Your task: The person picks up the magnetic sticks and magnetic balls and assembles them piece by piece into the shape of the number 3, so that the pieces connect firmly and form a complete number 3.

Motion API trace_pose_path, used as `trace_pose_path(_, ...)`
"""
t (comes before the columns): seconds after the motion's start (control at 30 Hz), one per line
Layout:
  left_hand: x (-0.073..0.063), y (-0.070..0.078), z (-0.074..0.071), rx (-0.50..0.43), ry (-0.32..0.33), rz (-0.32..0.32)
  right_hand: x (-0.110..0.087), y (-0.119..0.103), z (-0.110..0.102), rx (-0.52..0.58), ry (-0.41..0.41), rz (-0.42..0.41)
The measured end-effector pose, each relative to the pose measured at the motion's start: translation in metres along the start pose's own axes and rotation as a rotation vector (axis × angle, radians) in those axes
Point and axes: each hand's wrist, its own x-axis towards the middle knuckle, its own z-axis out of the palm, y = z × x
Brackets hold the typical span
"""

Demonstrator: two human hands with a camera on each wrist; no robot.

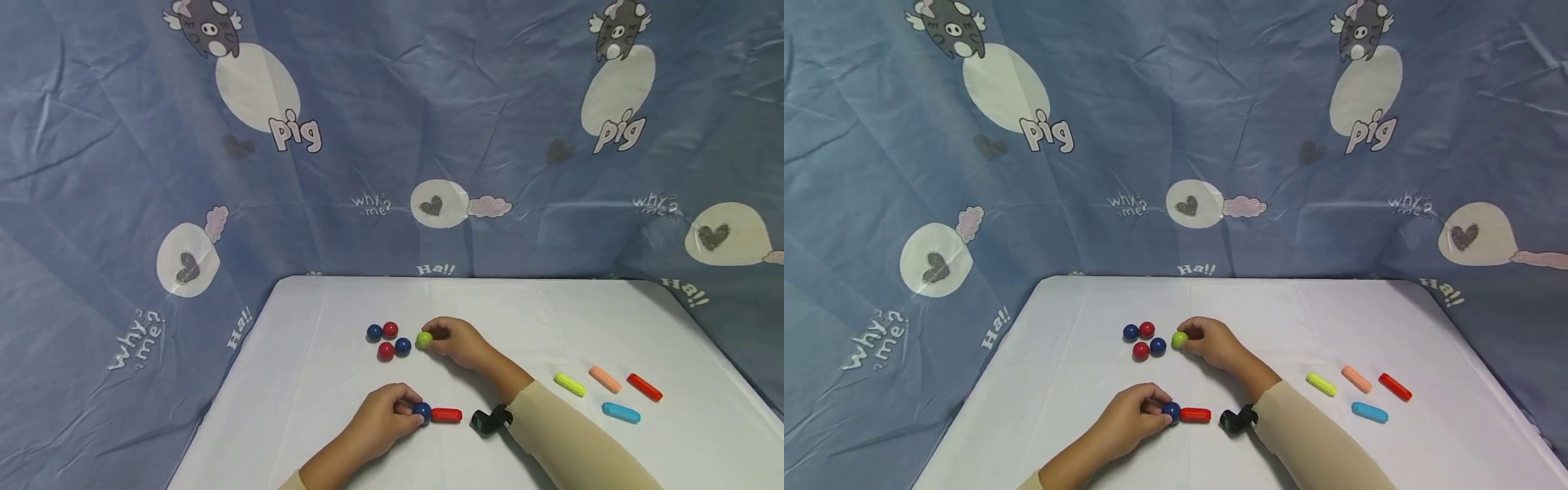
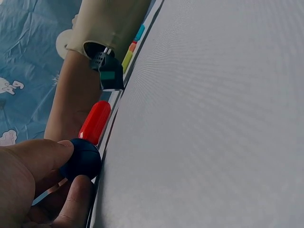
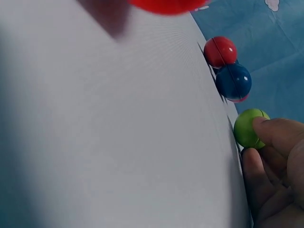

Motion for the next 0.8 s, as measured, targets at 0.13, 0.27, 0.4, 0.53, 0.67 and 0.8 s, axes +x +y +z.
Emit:
trace_pose_path(0.13,0.000,0.000,0.000,0.007,-0.002,-0.016,-0.007,0.002,-0.001,0.007,0.007,0.018)
trace_pose_path(0.27,0.000,-0.001,0.000,0.003,0.003,0.001,-0.017,0.004,-0.003,0.017,0.022,0.029)
trace_pose_path(0.4,0.001,-0.002,0.000,0.002,0.007,0.017,-0.030,0.004,-0.007,0.045,0.014,0.056)
trace_pose_path(0.53,0.001,-0.002,-0.001,0.003,0.006,0.011,-0.045,0.005,-0.010,0.053,0.013,0.082)
trace_pose_path(0.67,0.001,-0.003,-0.001,-0.010,0.007,0.012,-0.060,0.005,-0.015,0.060,0.018,0.100)
trace_pose_path(0.8,0.001,-0.003,0.001,-0.022,0.008,0.010,-0.076,0.004,-0.019,0.089,0.001,0.132)
